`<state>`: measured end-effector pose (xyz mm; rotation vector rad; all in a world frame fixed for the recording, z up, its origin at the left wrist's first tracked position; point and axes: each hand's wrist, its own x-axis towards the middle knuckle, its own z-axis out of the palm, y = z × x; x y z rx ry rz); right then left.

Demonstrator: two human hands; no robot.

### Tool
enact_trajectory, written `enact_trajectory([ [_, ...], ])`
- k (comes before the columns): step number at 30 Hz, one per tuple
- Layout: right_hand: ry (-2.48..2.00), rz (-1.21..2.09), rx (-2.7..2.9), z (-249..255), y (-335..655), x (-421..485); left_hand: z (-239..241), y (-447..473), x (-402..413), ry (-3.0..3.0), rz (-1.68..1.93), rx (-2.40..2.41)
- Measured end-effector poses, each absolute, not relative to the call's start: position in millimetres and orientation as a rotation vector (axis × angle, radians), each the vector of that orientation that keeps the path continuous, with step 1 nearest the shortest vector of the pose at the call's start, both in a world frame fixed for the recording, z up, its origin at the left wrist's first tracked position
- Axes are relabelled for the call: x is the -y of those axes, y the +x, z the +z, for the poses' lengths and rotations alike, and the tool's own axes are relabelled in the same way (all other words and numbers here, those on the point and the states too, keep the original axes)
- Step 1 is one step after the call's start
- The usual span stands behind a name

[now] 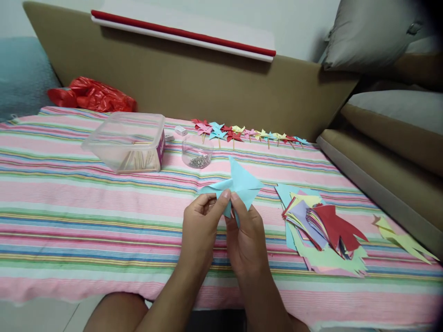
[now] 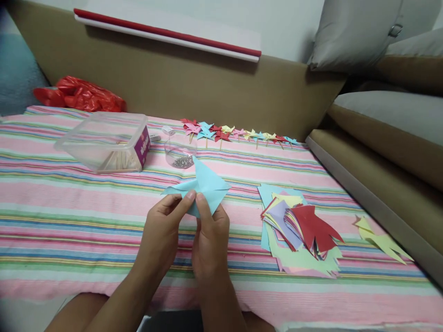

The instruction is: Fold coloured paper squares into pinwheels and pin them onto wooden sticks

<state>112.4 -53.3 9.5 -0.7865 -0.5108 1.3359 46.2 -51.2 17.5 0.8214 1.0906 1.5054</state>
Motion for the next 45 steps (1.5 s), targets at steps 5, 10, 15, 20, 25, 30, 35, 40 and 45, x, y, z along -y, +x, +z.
enact_trajectory([
  [5, -0.765, 1.3, 0.612, 8.7, 112.3, 54.7, 19.3, 39.1, 50.2, 0.706, 1.546, -1.005],
  [10, -0.822, 1.05, 0.824, 4.6, 122.4, 55.0, 23.7, 25.6, 47.5, 0.575, 1.59, -0.949],
  [15, -0.89, 0.917, 1.228, -5.2, 132.1, 53.4, 26.5, 17.3, 46.3, 0.555, 1.622, -0.963],
  [20, -0.901, 0.923, 1.248, -2.4, 131.2, 53.7, 25.8, 16.4, 46.8, 0.605, 1.628, -0.994],
  [25, -0.947, 0.964, 1.132, 3.0, 129.6, 53.4, 23.1, 16.2, 48.4, 0.732, 1.598, -1.076],
  [30, -0.986, 0.964, 1.078, 1.6, 131.8, 50.9, 22.1, 17.5, 50.7, 0.891, 1.556, -1.142],
  [35, -1.013, 1.0, 1.032, 2.2, 132.7, 49.5, 22.7, 19.3, 51.7, 0.936, 1.529, -1.167],
  [40, -1.015, 0.991, 1.006, 1.5, 131.7, 48.5, 22.3, 20.8, 52.2, 0.947, 1.504, -1.165],
  [45, -1.018, 0.981, 1.017, 0.3, 129.8, 48.0, 21.9, 21.7, 51.8, 0.932, 1.502, -1.16],
])
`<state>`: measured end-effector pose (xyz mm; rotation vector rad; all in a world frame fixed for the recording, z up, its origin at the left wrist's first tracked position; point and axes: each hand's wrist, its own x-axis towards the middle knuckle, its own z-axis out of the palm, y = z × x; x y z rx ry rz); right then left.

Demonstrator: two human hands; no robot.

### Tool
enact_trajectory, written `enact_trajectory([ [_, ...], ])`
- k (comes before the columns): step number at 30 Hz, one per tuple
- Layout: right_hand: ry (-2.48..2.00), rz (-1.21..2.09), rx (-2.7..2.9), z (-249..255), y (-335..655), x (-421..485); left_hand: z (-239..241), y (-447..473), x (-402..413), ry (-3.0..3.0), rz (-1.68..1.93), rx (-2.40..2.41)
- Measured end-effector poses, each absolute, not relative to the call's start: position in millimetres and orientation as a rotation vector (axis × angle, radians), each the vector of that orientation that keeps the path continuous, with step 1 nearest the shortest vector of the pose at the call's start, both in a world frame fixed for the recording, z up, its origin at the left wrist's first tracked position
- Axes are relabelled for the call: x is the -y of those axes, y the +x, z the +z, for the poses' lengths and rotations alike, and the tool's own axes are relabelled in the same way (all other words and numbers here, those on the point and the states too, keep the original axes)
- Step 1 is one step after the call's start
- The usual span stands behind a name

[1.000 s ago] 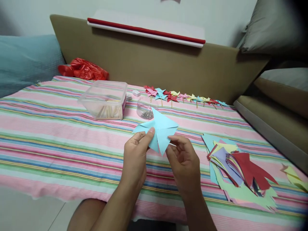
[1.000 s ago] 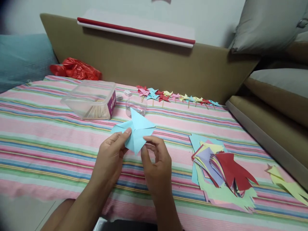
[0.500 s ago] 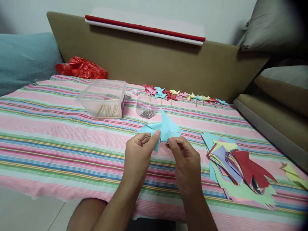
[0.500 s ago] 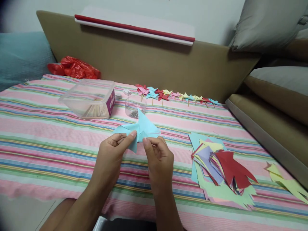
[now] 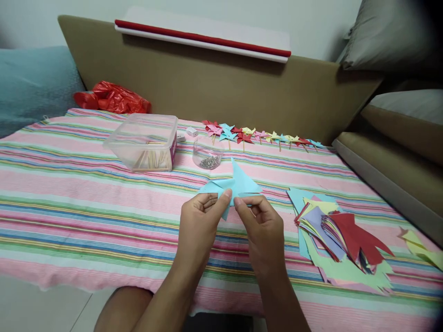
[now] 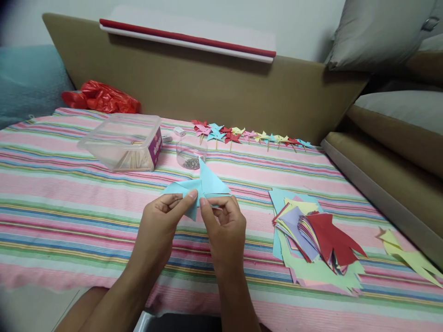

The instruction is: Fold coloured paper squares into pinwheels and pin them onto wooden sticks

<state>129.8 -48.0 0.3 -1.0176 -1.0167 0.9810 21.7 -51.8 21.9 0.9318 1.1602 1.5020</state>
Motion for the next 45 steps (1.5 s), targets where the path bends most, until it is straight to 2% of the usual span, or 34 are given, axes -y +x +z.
enact_trajectory([
  [26, -0.983, 0.976, 0.978, 0.2, 122.6, 48.3, 19.6, 24.3, 51.0, 0.936, 1.513, -1.183],
  [32, -0.962, 0.919, 0.891, 3.9, 129.0, 47.3, 25.6, 15.4, 51.2, 1.176, 1.484, -1.35],
  [38, -1.151, 0.872, 1.132, 0.0, 149.3, 42.9, 22.3, 4.2, 49.5, 1.426, 1.28, -1.389],
  [45, -1.139, 0.914, 1.31, 5.4, 153.2, 43.0, 21.7, 3.0, 49.4, 1.615, 1.167, -1.449],
])
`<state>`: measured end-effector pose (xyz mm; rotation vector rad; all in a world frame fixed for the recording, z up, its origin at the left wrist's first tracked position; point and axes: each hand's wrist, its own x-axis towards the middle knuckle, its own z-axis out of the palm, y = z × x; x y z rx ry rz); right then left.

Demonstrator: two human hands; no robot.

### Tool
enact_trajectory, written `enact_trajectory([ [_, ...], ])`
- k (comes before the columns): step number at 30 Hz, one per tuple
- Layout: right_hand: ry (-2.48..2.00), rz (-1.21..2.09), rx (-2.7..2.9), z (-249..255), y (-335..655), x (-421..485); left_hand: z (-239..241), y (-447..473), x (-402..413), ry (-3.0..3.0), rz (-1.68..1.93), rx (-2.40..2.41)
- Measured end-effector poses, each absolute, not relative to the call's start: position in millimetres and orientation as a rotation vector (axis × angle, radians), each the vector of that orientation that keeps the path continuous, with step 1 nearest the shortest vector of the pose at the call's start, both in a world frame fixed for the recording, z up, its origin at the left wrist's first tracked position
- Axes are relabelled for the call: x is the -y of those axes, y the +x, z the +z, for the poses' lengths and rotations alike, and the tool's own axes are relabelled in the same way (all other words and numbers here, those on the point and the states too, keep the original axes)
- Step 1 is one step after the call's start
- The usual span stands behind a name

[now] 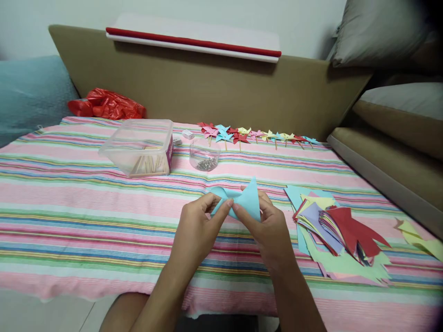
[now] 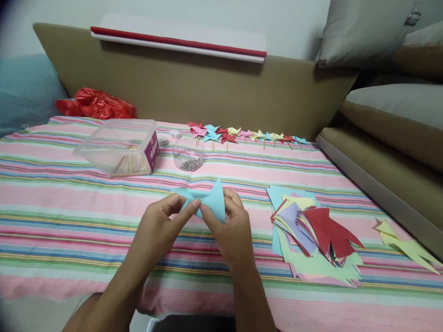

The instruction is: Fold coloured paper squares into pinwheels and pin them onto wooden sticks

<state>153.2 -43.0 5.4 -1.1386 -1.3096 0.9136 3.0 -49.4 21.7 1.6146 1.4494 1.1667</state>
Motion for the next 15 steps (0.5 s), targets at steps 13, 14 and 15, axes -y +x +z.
enact_trajectory([
  [13, -0.965, 1.308, 0.821, 8.8, 148.3, 45.5, 26.5, 7.1, 48.1, 1.168, 1.275, -1.057],
  [14, -0.912, 1.331, 0.753, 9.6, 146.9, 45.5, 25.1, 10.5, 48.1, 1.102, 1.27, -1.024],
  [15, -0.864, 1.353, 0.691, 10.5, 145.3, 45.5, 23.2, 15.0, 48.3, 1.042, 1.265, -0.993],
])
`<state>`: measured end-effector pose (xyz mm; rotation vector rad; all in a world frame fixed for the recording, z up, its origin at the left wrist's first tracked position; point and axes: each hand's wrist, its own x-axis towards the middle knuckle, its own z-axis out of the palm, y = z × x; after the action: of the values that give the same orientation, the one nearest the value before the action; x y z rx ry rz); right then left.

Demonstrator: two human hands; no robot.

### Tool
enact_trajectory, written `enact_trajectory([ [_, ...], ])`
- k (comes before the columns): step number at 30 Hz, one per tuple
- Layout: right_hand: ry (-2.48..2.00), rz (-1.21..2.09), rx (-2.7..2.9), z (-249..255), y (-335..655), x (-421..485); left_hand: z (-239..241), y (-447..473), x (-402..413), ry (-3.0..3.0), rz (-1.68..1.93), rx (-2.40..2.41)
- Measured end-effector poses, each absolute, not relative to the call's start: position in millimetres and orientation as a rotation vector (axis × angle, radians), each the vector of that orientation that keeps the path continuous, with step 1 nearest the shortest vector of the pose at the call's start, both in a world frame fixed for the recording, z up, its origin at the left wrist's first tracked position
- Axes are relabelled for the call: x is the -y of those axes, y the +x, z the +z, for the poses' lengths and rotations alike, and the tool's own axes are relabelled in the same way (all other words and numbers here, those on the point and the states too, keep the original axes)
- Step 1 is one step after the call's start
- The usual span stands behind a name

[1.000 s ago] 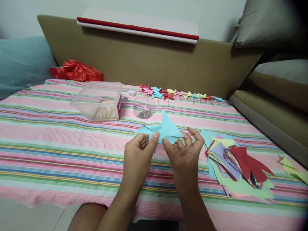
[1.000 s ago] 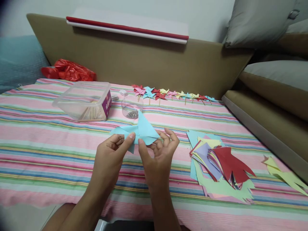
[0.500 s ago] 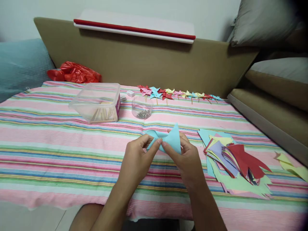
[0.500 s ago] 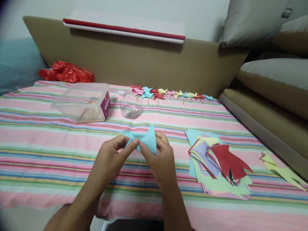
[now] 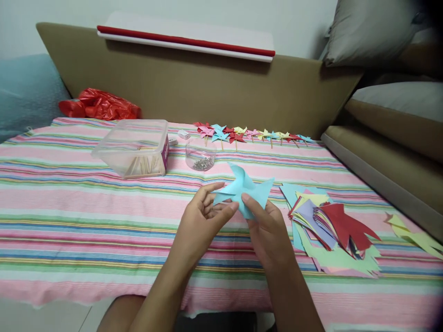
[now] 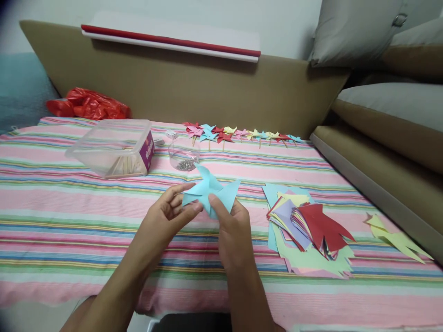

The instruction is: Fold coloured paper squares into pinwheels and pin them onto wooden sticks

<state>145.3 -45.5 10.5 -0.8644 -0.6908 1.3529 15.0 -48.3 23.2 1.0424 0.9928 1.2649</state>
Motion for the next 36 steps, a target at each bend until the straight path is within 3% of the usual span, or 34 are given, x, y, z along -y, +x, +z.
enact_trajectory([
  [8, -0.684, 1.447, 0.409, 13.9, 125.1, 47.0, 8.8, 53.7, 55.8, 0.694, 1.457, -0.831],
  [22, -0.805, 1.405, 0.658, 12.4, 120.6, 50.4, 13.3, 48.0, 53.3, 0.642, 1.53, -0.932],
  [27, -0.991, 1.002, 0.773, 3.6, 132.0, 48.3, 18.6, 39.6, 49.1, 0.558, 1.595, -0.952],
  [32, -1.105, 0.543, 1.367, -3.9, 148.3, 49.7, 20.4, 29.7, 48.0, 0.529, 1.638, -0.957],
  [36, -1.085, 0.367, 1.578, -2.1, 150.2, 53.6, 20.3, 27.0, 48.8, 0.538, 1.646, -0.975],
])
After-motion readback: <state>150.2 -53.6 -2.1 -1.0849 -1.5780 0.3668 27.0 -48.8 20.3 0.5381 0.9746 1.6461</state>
